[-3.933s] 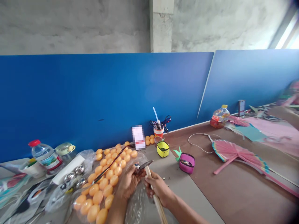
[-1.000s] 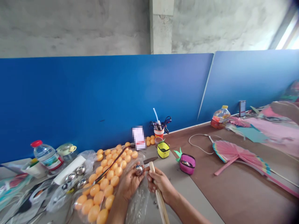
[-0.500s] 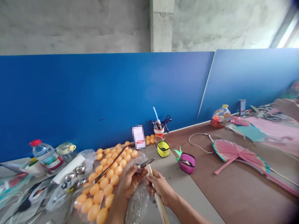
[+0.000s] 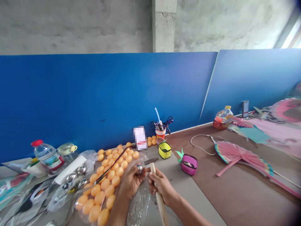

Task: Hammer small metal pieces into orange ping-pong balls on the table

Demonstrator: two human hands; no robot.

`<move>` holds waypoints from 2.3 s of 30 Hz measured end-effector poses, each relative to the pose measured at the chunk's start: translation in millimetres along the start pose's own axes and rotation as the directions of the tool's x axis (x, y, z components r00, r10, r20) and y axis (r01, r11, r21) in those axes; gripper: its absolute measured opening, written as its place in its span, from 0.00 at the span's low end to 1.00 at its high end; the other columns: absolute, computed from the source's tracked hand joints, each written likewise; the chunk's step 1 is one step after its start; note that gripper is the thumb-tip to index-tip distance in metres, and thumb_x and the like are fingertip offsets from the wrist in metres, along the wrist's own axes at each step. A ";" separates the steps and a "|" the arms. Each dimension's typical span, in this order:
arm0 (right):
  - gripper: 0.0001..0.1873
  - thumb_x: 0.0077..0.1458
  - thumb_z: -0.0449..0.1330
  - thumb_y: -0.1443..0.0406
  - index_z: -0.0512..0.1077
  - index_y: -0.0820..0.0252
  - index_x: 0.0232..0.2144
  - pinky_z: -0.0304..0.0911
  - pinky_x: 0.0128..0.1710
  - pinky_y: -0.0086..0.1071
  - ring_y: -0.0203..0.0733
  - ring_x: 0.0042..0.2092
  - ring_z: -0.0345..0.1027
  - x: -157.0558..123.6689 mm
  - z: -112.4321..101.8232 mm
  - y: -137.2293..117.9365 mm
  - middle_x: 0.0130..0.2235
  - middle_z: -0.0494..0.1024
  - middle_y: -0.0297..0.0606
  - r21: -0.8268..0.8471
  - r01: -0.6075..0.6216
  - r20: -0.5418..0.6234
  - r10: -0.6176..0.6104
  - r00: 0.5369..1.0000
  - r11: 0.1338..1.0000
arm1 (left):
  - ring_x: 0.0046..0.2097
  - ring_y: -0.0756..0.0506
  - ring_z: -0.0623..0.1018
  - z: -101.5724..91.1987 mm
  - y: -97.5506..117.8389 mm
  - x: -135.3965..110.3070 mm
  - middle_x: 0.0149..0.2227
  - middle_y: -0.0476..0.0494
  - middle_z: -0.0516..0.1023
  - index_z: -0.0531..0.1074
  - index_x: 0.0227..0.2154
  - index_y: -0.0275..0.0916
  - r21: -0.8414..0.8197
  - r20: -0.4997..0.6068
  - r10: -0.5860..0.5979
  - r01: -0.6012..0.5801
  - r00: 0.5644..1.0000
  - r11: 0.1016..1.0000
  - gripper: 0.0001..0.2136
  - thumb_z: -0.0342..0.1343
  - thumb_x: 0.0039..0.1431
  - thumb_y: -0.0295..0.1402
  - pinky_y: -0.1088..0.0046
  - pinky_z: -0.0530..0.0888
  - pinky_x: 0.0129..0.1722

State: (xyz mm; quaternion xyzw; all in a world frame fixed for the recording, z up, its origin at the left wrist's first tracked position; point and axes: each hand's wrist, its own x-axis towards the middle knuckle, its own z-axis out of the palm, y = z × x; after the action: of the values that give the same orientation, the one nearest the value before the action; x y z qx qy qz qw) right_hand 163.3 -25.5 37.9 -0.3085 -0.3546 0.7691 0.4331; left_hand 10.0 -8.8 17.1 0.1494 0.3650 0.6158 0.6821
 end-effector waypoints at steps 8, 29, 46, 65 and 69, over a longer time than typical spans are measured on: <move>0.25 0.42 0.67 0.50 0.63 0.57 0.35 0.42 0.17 0.25 0.23 0.15 0.47 -1.2 1.4 -3.6 0.21 0.65 0.20 0.028 0.027 -0.001 -0.027 1.000 0.999 | 0.41 0.41 0.83 -0.1 0.3 -4.6 0.35 0.39 0.83 0.74 0.37 0.36 0.030 0.099 -0.032 0.029 0.995 0.999 0.09 0.65 0.52 0.27 0.66 0.78 0.45; 0.26 0.39 0.68 0.50 0.62 0.57 0.33 0.41 0.16 0.25 0.23 0.14 0.46 -1.3 -0.6 -6.4 0.20 0.66 0.20 0.001 -0.064 0.021 0.064 0.998 0.998 | 0.45 0.40 0.82 -4.2 2.9 -5.5 0.39 0.43 0.84 0.78 0.39 0.41 0.126 0.205 0.068 -0.095 0.976 0.988 0.16 0.70 0.44 0.34 0.62 0.75 0.54; 0.26 0.39 0.67 0.52 0.63 0.57 0.36 0.43 0.16 0.25 0.24 0.14 0.46 -2.8 1.8 -9.6 0.20 0.65 0.19 0.050 -0.031 0.017 0.030 0.999 0.998 | 0.50 0.39 0.80 -7.5 0.4 6.7 0.41 0.43 0.83 0.76 0.37 0.42 -0.020 0.202 0.048 -0.044 0.978 0.999 0.09 0.60 0.51 0.33 0.57 0.72 0.57; 0.24 0.43 0.67 0.52 0.64 0.57 0.35 0.43 0.17 0.25 0.23 0.15 0.47 -2.6 -0.6 -2.4 0.22 0.65 0.20 0.036 -0.006 0.034 0.005 0.999 0.999 | 0.43 0.37 0.82 -1.7 -5.5 -2.0 0.36 0.38 0.83 0.76 0.32 0.36 0.067 0.173 0.019 -0.031 0.985 0.997 0.18 0.70 0.47 0.44 0.57 0.75 0.51; 0.22 0.43 0.67 0.51 0.63 0.57 0.32 0.44 0.17 0.26 0.24 0.15 0.48 -2.8 -0.3 -3.8 0.22 0.65 0.21 -0.022 -0.005 0.049 0.006 0.999 1.000 | 0.40 0.40 0.82 -0.6 -5.2 -5.1 0.36 0.41 0.83 0.74 0.33 0.38 0.098 0.220 0.037 -0.060 0.975 0.993 0.17 0.73 0.44 0.38 0.63 0.76 0.45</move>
State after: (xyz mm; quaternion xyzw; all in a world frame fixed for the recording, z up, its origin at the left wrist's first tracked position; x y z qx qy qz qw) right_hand 166.4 -26.4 41.3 -0.2952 -0.3726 0.7738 0.4185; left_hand 13.5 -14.8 14.9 0.2601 0.3159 0.5924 0.6940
